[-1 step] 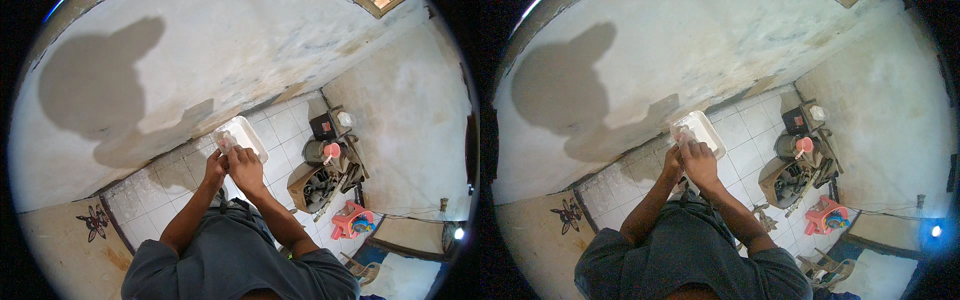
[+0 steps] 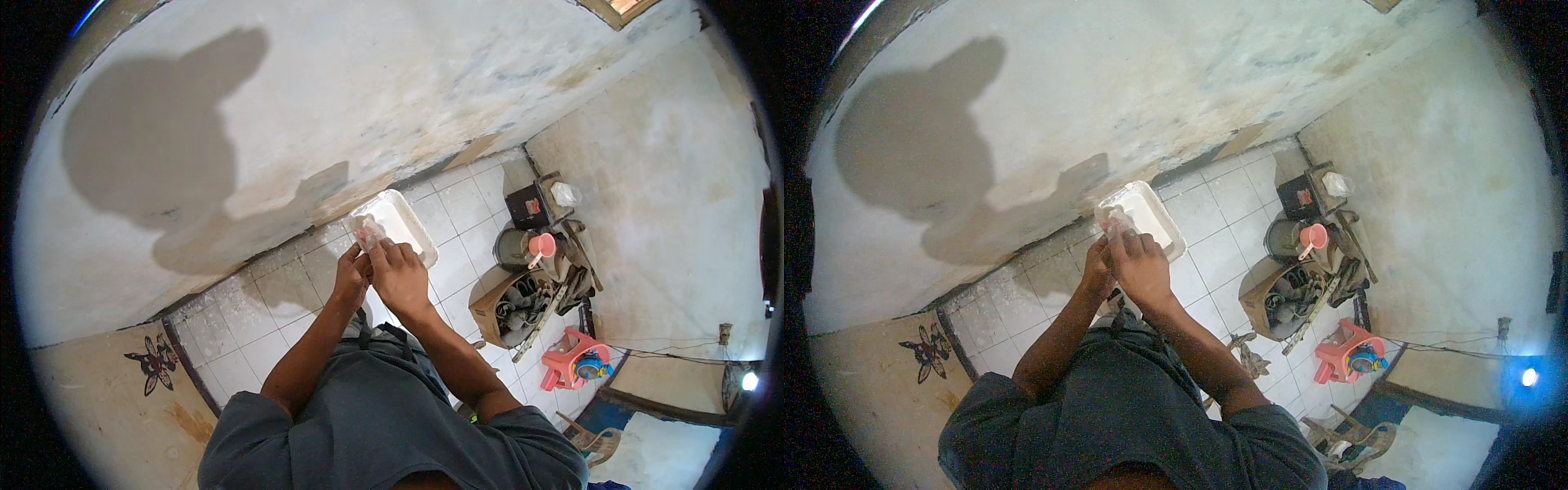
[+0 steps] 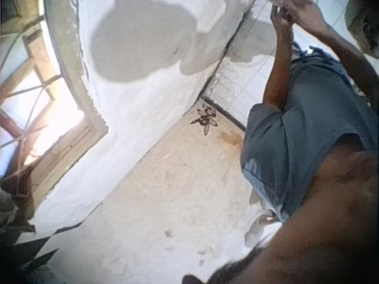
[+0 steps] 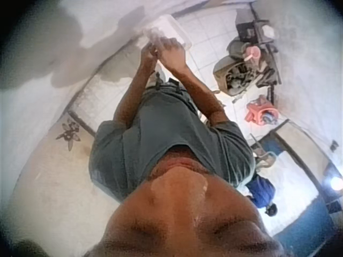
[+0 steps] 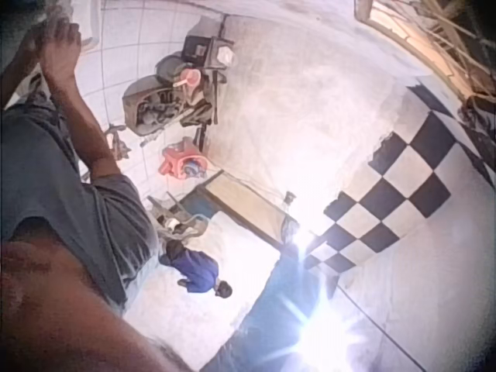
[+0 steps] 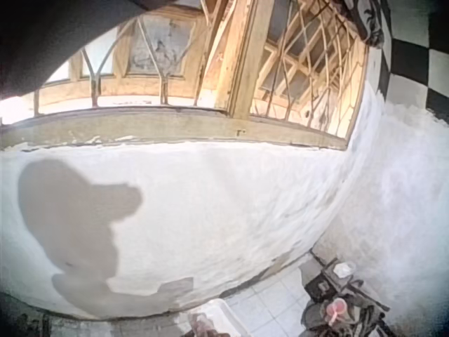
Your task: The person applies a white substance to a wall using a red scraper tool, taking the substance from a white container.
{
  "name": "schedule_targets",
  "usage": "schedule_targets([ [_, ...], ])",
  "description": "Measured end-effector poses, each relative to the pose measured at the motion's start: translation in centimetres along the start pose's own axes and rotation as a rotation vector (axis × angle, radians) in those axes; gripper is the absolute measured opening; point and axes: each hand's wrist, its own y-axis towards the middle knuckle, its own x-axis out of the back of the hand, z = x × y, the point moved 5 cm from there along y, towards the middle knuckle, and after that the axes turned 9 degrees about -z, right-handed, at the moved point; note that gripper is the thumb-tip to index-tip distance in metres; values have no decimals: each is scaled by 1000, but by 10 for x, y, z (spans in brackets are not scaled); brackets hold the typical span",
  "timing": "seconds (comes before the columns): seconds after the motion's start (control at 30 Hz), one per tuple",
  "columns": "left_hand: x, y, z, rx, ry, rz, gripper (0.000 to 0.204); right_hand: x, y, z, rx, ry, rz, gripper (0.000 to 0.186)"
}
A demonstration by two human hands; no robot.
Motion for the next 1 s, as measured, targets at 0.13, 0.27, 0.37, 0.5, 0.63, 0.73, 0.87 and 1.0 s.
schedule_targets([
  [0.13,4,-2,-1,23,-37,-46,31,2,-3,6,-6,73,34,47],
  [0.27,7,0,-2,83,4,-80,33,17,9,2,-52,148,-22,36],
  [0.37,-2,-3,-10,70,36,-35,40,19,14,-23,-202,110,-87,17],
  [0.5,0,-4,-12,65,48,-63,39,20,24,-44,-302,25,-78,21],
  [0.63,4,-2,-5,80,61,-66,34,10,19,-46,-228,18,-109,26],
  [0.73,-3,-3,-6,79,56,-70,32,9,16,-29,-176,-6,-40,30],
  [0.87,13,8,4,41,152,-14,36,11,11,-3,-125,60,-7,33],
  [1.0,10,6,5,1,8,38,37,9,5,9,-78,92,28,44],
])
